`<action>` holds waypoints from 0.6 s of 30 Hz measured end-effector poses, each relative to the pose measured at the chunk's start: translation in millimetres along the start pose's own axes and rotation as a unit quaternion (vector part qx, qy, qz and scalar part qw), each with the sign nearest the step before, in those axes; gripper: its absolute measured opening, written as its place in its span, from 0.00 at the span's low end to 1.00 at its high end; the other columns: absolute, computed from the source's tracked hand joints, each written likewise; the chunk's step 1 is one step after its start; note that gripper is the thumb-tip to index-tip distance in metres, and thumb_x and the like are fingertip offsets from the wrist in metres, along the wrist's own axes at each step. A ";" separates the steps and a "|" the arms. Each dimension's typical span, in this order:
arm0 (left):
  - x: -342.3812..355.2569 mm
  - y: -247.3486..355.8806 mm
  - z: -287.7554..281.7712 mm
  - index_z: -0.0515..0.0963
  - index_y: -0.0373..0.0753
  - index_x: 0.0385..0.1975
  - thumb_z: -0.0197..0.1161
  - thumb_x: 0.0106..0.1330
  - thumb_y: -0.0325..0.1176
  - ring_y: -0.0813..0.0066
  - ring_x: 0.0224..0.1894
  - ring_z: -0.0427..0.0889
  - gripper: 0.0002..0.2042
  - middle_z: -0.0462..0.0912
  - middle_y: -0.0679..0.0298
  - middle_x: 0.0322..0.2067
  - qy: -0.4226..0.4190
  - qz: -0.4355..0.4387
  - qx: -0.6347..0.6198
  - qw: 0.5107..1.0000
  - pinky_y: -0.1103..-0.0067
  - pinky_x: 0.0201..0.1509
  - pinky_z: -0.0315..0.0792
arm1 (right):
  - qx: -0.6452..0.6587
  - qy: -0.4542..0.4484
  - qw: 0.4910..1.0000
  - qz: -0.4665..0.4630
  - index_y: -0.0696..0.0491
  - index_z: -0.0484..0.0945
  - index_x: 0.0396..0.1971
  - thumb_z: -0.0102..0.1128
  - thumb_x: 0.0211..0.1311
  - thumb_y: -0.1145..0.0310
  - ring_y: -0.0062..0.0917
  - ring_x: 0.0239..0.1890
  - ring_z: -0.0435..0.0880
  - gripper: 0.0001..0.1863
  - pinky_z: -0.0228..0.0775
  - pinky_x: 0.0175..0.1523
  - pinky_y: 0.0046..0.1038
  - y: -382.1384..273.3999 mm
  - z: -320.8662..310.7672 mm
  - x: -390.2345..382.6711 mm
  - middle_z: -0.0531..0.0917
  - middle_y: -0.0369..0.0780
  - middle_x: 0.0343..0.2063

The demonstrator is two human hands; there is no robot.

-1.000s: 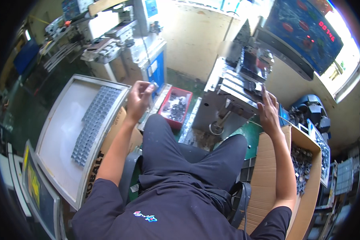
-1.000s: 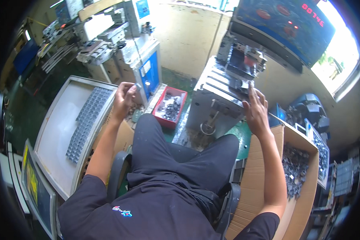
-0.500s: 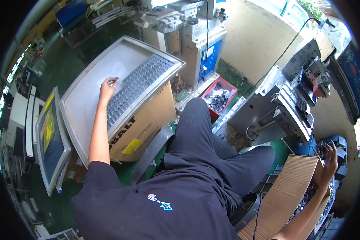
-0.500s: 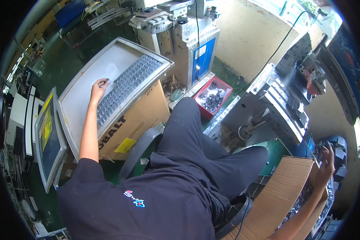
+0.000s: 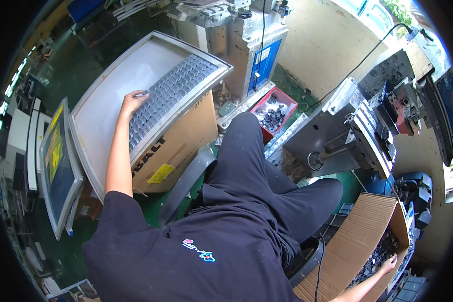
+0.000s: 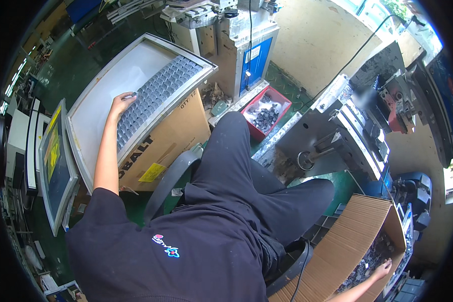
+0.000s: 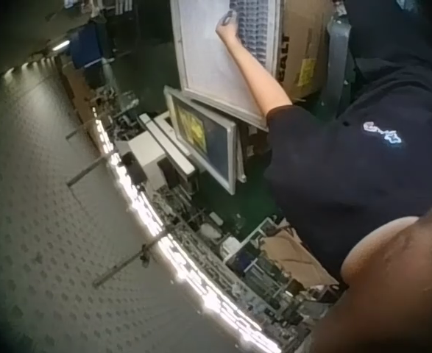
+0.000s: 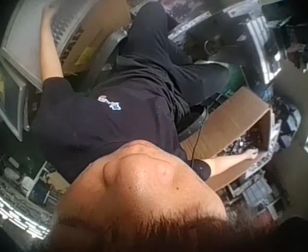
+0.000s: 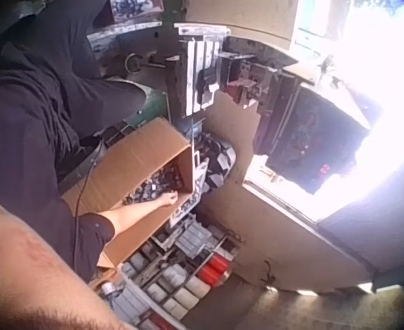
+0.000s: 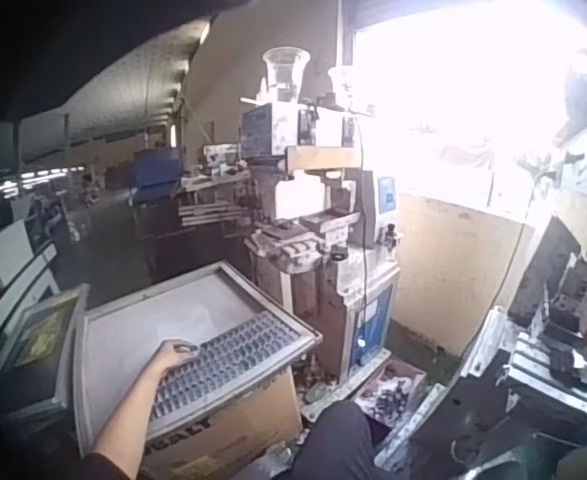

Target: Operating an industrial pad printing or stamping machine to process small plastic components by placing them into a jig and removing them after stamping.

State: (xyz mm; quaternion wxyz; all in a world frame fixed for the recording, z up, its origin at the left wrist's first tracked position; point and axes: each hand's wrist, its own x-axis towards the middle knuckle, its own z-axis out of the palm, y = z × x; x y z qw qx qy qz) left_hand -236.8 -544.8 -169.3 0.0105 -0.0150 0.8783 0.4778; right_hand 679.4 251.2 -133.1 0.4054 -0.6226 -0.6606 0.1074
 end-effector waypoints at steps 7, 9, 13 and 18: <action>-1.7 11.4 2.1 0.76 0.29 0.47 0.70 0.53 0.32 0.74 0.33 0.82 0.22 0.83 0.53 0.37 -0.037 -0.024 -0.045 0.998 0.82 0.38 0.75 | -0.123 -0.050 0.991 0.007 0.62 0.73 0.51 0.43 0.68 0.52 0.36 0.53 0.75 0.27 0.64 0.57 0.30 13.6 4.2 -14.2 0.78 0.49 0.49; 0.7 3.5 -4.6 0.76 0.30 0.46 0.69 0.54 0.32 0.74 0.33 0.82 0.21 0.83 0.54 0.36 -0.042 -0.031 -0.069 0.996 0.82 0.38 0.75 | -0.149 -0.074 0.986 0.026 0.62 0.73 0.51 0.44 0.68 0.50 0.36 0.53 0.75 0.28 0.64 0.58 0.30 11.5 16.7 -12.8 0.78 0.50 0.49; 0.9 11.7 -6.4 0.78 0.33 0.45 0.64 0.59 0.35 0.77 0.36 0.80 0.16 0.82 0.60 0.37 -0.056 -0.064 -0.066 0.994 0.83 0.41 0.73 | -0.174 -0.122 0.976 0.050 0.61 0.72 0.52 0.48 0.65 0.48 0.37 0.53 0.75 0.30 0.63 0.58 0.31 11.5 25.9 -19.3 0.77 0.50 0.49; -1.8 13.4 -3.3 0.78 0.31 0.44 0.61 0.61 0.33 0.73 0.36 0.81 0.15 0.83 0.57 0.36 -0.034 -0.061 -0.055 0.996 0.82 0.41 0.73 | -0.245 -0.130 0.961 0.001 0.58 0.75 0.47 0.57 0.60 0.59 0.36 0.46 0.79 0.21 0.68 0.52 0.33 3.7 28.3 -20.2 0.81 0.47 0.44</action>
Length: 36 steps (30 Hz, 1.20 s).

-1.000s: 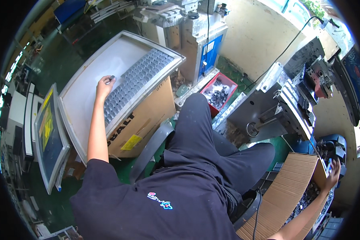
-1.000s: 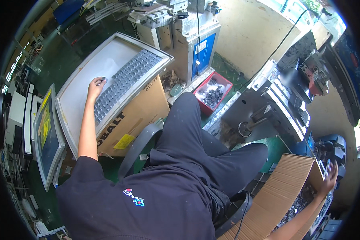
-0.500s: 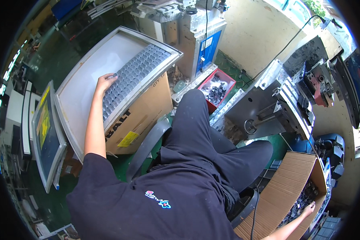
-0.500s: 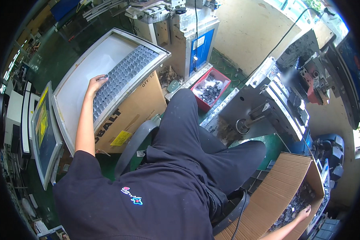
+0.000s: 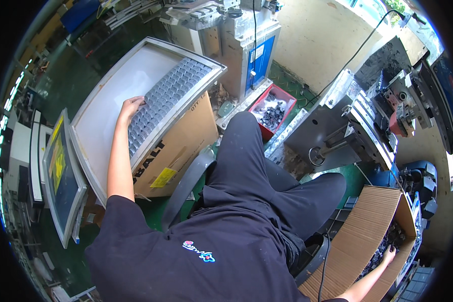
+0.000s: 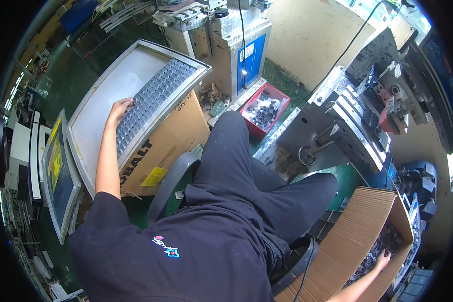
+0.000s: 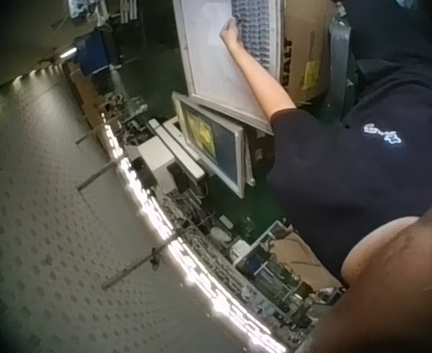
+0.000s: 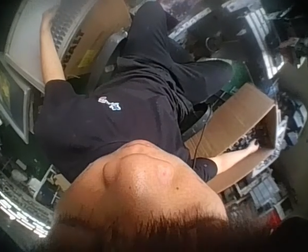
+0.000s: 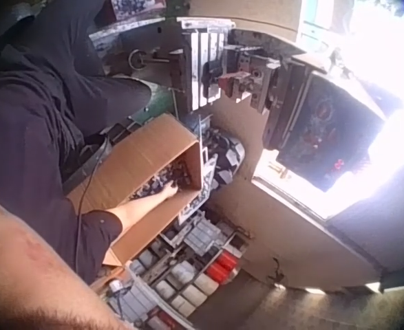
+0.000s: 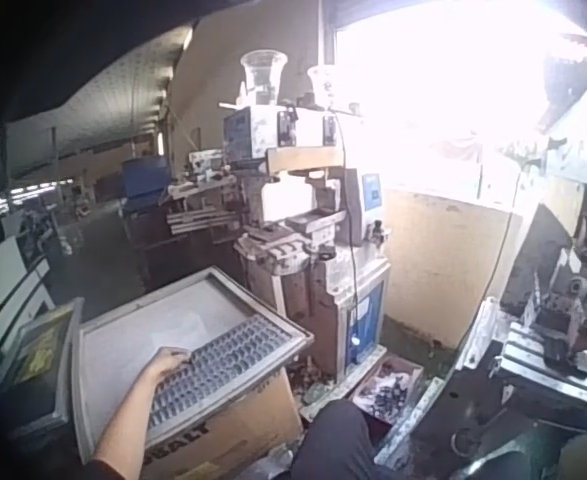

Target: Operating an industrial pad printing or stamping machine to process small plastic components by placing them into a jig and removing them after stamping.

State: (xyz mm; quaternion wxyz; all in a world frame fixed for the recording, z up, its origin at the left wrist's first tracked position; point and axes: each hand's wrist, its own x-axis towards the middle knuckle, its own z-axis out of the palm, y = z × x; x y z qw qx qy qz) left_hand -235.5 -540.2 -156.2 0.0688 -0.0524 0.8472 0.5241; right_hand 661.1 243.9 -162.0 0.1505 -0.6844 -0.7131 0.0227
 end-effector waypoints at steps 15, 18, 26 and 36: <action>14.7 -11.6 -17.5 0.75 0.31 0.47 0.55 0.65 0.36 0.73 0.37 0.81 0.17 0.84 0.57 0.35 0.058 0.008 0.083 0.995 0.80 0.39 0.70 | -0.099 0.028 0.995 0.013 0.56 0.77 0.38 0.60 0.54 0.66 0.40 0.40 0.82 0.12 0.71 0.45 0.37 -65.3 -13.9 -43.6 0.83 0.47 0.36; 22.6 -15.6 -18.3 0.78 0.36 0.45 0.56 0.64 0.40 0.69 0.39 0.82 0.16 0.84 0.57 0.35 0.153 0.082 0.148 0.974 0.75 0.45 0.72 | -0.085 0.039 0.996 0.003 0.55 0.78 0.36 0.61 0.53 0.64 0.41 0.41 0.81 0.13 0.71 0.47 0.37 -61.0 -7.8 -34.1 0.83 0.48 0.35; -32.3 112.7 108.5 0.78 0.37 0.45 0.53 0.68 0.36 0.74 0.35 0.80 0.13 0.82 0.60 0.31 0.157 0.285 0.054 0.944 0.79 0.42 0.71 | -0.121 0.048 0.988 0.080 0.51 0.78 0.36 0.59 0.50 0.59 0.44 0.46 0.79 0.16 0.71 0.50 0.41 -98.2 -23.4 -60.4 0.81 0.48 0.39; -189.3 266.1 315.8 0.77 0.38 0.47 0.56 0.66 0.35 0.75 0.39 0.79 0.14 0.82 0.57 0.37 -0.212 0.465 -0.096 0.854 0.81 0.43 0.72 | -0.076 -0.007 0.995 0.064 0.56 0.79 0.33 0.63 0.44 0.65 0.41 0.43 0.81 0.15 0.71 0.50 0.36 -92.3 -33.1 -56.1 0.83 0.49 0.35</action>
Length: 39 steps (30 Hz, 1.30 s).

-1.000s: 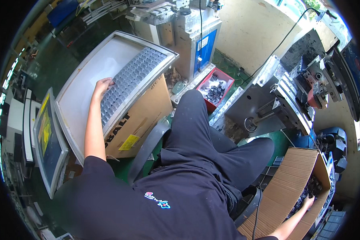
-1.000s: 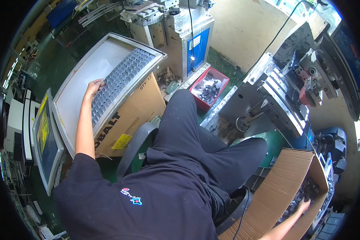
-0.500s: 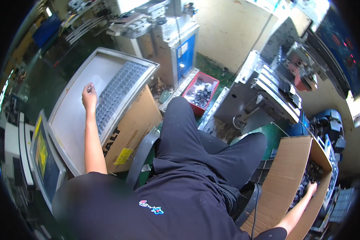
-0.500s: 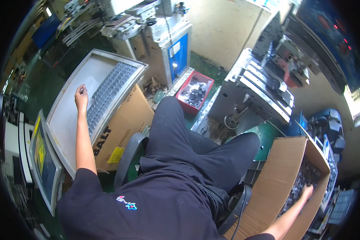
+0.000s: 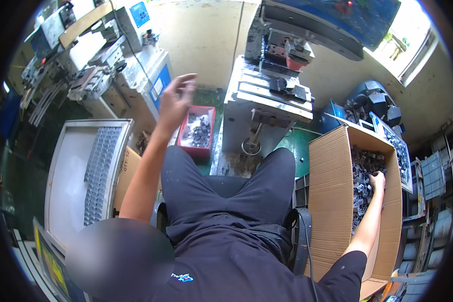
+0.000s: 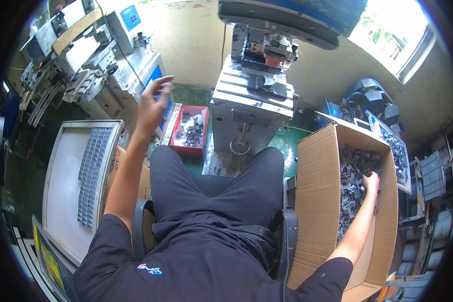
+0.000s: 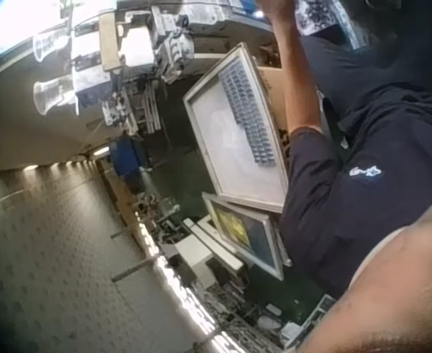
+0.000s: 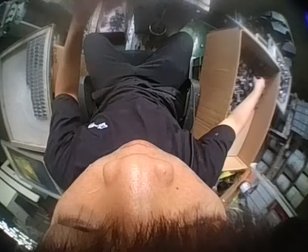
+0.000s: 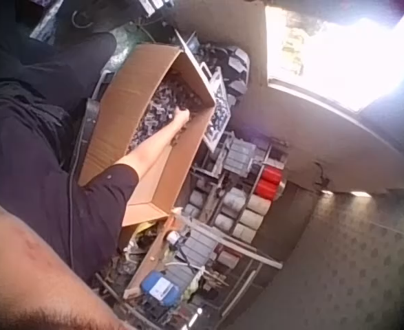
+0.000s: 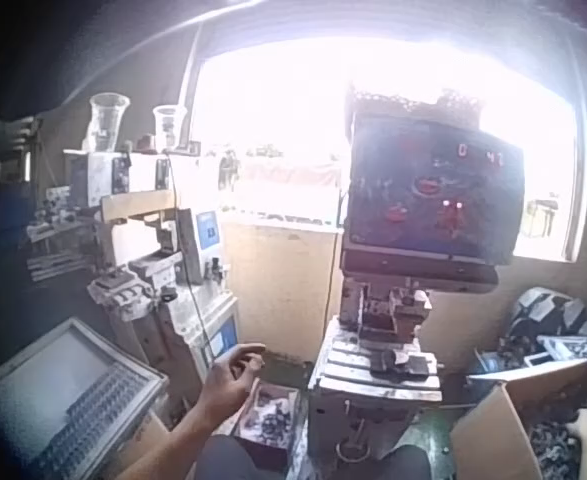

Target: Operating an industrial pad printing or stamping machine to process small plastic components by placing them into a jig and removing them after stamping.

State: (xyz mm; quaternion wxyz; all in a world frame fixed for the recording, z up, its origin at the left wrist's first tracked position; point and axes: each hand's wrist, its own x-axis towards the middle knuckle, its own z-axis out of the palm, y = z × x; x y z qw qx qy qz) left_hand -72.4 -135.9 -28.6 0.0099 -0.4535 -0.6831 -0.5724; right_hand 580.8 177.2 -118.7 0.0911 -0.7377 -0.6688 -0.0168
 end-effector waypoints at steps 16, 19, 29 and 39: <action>46.5 63.3 142.7 0.78 0.34 0.44 0.58 0.63 0.38 0.65 0.41 0.80 0.15 0.82 0.55 0.39 -0.181 0.082 -0.096 0.975 0.74 0.48 0.71 | 0.422 0.178 0.881 -0.118 0.51 0.76 0.44 0.51 0.67 0.66 0.19 0.34 0.81 0.10 0.71 0.31 0.22 -11.7 -29.9 15.9 0.81 0.35 0.36; 45.7 65.0 141.4 0.78 0.34 0.43 0.57 0.63 0.41 0.61 0.42 0.80 0.17 0.82 0.52 0.38 -0.190 0.079 -0.068 0.976 0.72 0.48 0.71 | 0.501 0.064 0.856 -0.110 0.54 0.71 0.49 0.49 0.68 0.66 0.22 0.35 0.81 0.13 0.72 0.29 0.20 -65.0 -65.1 4.4 0.80 0.39 0.39; 45.4 63.6 139.8 0.78 0.38 0.44 0.57 0.63 0.44 0.60 0.46 0.79 0.17 0.81 0.54 0.42 -0.199 0.052 -0.027 0.978 0.72 0.52 0.70 | 0.566 -0.084 0.723 -0.386 0.60 0.71 0.47 0.62 0.54 0.81 0.25 0.48 0.79 0.19 0.75 0.51 0.23 -265.1 -132.4 -82.8 0.77 0.45 0.50; 41.0 61.0 144.7 0.78 0.46 0.47 0.61 0.56 0.52 0.57 0.55 0.69 0.23 0.77 0.55 0.48 -0.207 0.150 0.081 0.963 0.68 0.62 0.61 | 0.563 -0.116 0.733 -0.363 0.60 0.77 0.48 0.60 0.59 0.76 0.16 0.37 0.81 0.16 0.73 0.42 0.17 -322.7 -108.8 -107.6 0.84 0.39 0.35</action>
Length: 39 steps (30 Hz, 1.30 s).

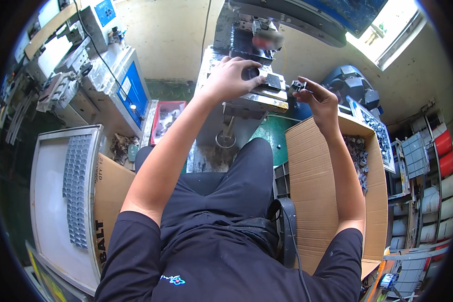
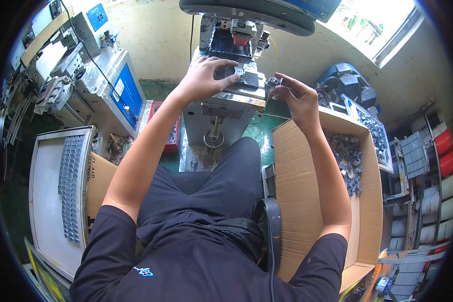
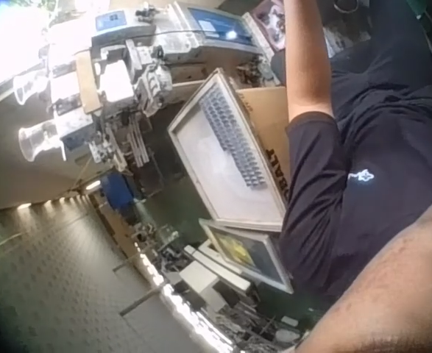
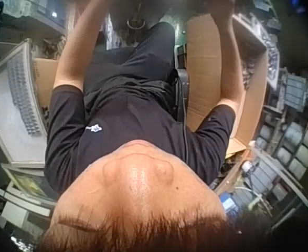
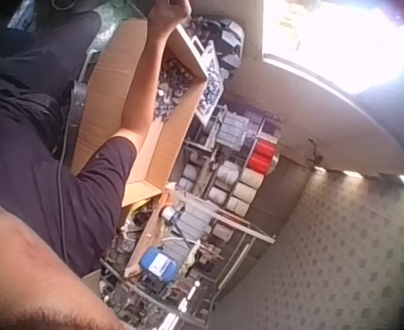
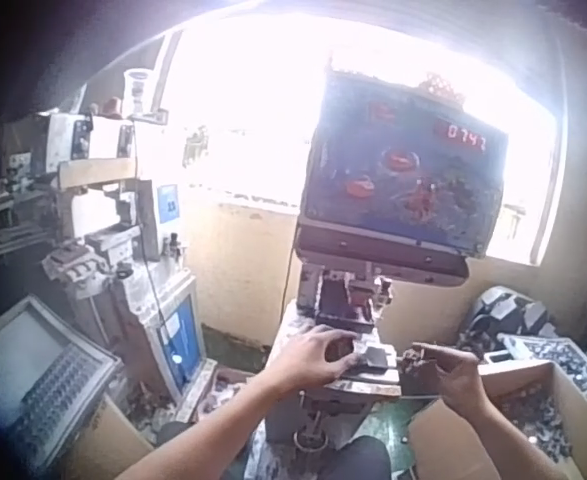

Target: Operating an industrial pad printing or stamping machine to process small plastic components by placing them into a jig and removing them after stamping.

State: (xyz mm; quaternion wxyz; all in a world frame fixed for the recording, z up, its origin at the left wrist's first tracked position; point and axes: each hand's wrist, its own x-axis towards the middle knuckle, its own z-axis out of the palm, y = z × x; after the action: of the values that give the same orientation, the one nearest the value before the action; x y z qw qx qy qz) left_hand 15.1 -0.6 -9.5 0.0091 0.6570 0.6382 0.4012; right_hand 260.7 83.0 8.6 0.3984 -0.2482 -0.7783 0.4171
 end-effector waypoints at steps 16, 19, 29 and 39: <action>3.6 -1.1 1.2 0.72 0.30 0.45 0.58 0.64 0.48 0.63 0.45 0.79 0.24 0.80 0.51 0.40 0.106 -0.085 -0.152 0.979 0.72 0.51 0.70 | -0.187 0.002 0.975 -0.121 0.52 0.84 0.38 0.64 0.52 0.73 0.28 0.39 0.83 0.11 0.72 0.48 0.28 -1.0 62.5 42.5 0.85 0.41 0.37; 3.8 -2.6 1.4 0.73 0.30 0.45 0.58 0.64 0.48 0.63 0.45 0.79 0.24 0.80 0.51 0.40 0.103 -0.089 -0.157 0.978 0.72 0.50 0.71 | -0.204 -0.017 0.969 -0.142 0.52 0.84 0.38 0.63 0.52 0.73 0.29 0.40 0.83 0.12 0.71 0.50 0.29 -1.8 63.8 42.8 0.84 0.42 0.38; 3.6 -3.9 0.2 0.73 0.30 0.44 0.58 0.62 0.48 0.55 0.42 0.80 0.23 0.81 0.49 0.37 0.112 -0.087 -0.159 0.977 0.69 0.47 0.72 | -0.258 -0.113 0.959 -0.020 0.61 0.74 0.46 0.47 0.68 0.57 0.40 0.52 0.74 0.21 0.62 0.57 0.33 -16.2 71.9 38.3 0.77 0.50 0.48; 5.1 -9.3 1.3 0.72 0.29 0.45 0.57 0.64 0.51 0.62 0.41 0.81 0.27 0.80 0.50 0.37 0.108 -0.117 -0.176 0.971 0.73 0.47 0.72 | -0.001 -0.009 0.997 0.072 0.54 0.79 0.41 0.43 0.70 0.54 0.25 0.48 0.79 0.20 0.68 0.48 0.26 -4.0 -19.9 30.2 0.82 0.39 0.42</action>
State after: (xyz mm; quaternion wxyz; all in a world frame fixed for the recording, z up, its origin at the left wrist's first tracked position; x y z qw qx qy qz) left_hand 7.4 6.0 -12.7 0.1022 0.5187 0.6273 0.5719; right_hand 260.0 111.6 31.1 0.3605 -0.2999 -0.7623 0.4461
